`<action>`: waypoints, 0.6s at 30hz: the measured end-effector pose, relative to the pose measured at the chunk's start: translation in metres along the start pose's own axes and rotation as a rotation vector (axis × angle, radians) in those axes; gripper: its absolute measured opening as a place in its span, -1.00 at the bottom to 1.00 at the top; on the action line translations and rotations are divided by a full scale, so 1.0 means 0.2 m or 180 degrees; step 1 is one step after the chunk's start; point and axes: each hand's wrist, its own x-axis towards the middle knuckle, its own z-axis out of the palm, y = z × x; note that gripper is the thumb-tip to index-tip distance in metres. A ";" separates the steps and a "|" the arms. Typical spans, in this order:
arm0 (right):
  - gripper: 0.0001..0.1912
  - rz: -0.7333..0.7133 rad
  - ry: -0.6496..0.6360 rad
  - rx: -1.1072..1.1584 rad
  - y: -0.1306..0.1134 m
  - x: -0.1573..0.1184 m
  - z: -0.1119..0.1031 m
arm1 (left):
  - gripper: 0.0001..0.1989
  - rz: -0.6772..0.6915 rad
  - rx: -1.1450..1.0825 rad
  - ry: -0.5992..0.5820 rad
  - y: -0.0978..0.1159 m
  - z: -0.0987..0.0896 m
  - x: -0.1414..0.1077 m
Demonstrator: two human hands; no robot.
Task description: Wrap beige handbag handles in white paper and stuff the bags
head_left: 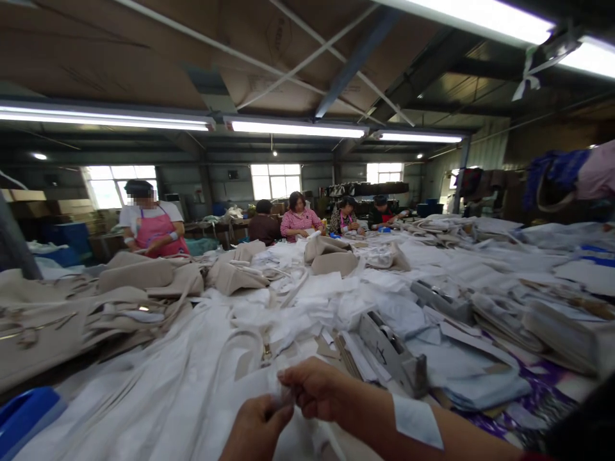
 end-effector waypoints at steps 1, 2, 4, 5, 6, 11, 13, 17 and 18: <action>-0.77 -0.0011 0.0019 0.0057 0.00 0.00 0.01 | -0.62 -0.0152 -0.0067 -0.0095 0.01 -0.01 -0.01; -0.79 -0.0093 0.0064 0.0014 0.01 0.00 0.03 | -0.61 -0.0376 -0.0260 -0.0197 0.01 -0.02 -0.01; -0.79 -0.0588 0.0248 -0.0447 0.02 0.00 0.05 | -0.56 -0.0893 -0.0994 -0.0281 0.02 -0.05 -0.01; -0.78 -0.0906 0.0354 -0.0845 0.03 -0.01 0.05 | -0.53 -0.1111 -0.1410 -0.0258 0.03 -0.05 -0.01; -0.76 -0.1229 0.0456 -0.1316 0.04 -0.02 0.06 | -0.49 -0.1250 -0.1739 -0.0206 0.03 -0.06 0.00; -0.80 -0.2228 0.0970 -0.3556 0.08 -0.07 0.08 | -0.47 -0.1399 -0.2012 0.0123 -0.01 0.00 0.07; -0.82 -0.2306 0.0795 -0.3706 0.09 -0.09 0.07 | -0.48 -0.1418 -0.2080 0.0243 -0.04 0.01 0.09; -0.71 -0.1064 0.0430 -0.1917 0.04 -0.05 0.00 | -0.59 -0.1181 -0.1452 0.0285 -0.06 -0.01 0.10; -0.65 -0.0675 0.0431 -0.1479 0.02 -0.03 -0.01 | -0.63 -0.1031 -0.1103 0.0311 -0.05 -0.01 0.09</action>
